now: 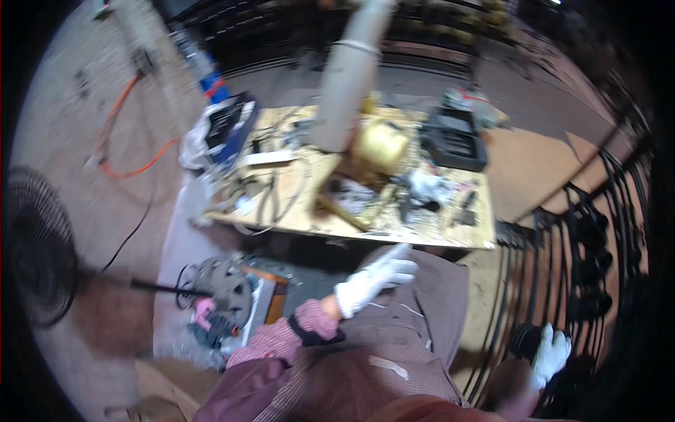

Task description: Cleaning and inspecting finished shoes at a factory workstation.

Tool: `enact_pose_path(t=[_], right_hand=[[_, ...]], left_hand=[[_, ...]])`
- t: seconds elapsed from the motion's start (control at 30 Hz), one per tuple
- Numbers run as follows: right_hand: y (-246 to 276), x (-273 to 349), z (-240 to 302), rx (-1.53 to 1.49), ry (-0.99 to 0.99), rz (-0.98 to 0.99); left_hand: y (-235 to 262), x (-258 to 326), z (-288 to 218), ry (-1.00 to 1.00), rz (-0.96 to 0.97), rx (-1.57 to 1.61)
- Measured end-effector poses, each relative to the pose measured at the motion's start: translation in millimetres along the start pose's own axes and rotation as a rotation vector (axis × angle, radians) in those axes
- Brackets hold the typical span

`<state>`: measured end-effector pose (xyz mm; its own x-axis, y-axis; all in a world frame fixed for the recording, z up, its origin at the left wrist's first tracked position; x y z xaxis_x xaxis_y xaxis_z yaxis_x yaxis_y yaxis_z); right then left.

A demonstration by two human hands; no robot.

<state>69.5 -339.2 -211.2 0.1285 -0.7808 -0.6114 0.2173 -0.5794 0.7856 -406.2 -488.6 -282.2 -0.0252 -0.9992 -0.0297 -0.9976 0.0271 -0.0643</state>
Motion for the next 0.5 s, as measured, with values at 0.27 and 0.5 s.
enact_pose_path(t=[0.27, 0.5], right_hand=[[15.6, -22.1, 204.6, -1.671, -0.299, 0.526], [28.6, 0.3, 371.8, -1.270, 1.006, 0.706]], left_hand=[[-19.0, 22.8, 22.3, 0.124, -0.056, 0.244], [31.2, 30.7, -9.2, 0.033, -0.566, 0.698]])
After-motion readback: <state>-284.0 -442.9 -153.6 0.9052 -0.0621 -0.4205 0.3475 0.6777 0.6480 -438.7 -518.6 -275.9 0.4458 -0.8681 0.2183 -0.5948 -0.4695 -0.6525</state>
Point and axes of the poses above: each hand's wrist, its own x-axis away from the middle knuckle, its own y-axis out of the back of the hand, z = x × y, the point moved 5 cm from there along -x, towards the middle knuckle, and after that the axes turned 14 degrees about -x, right-handed, at the moved point
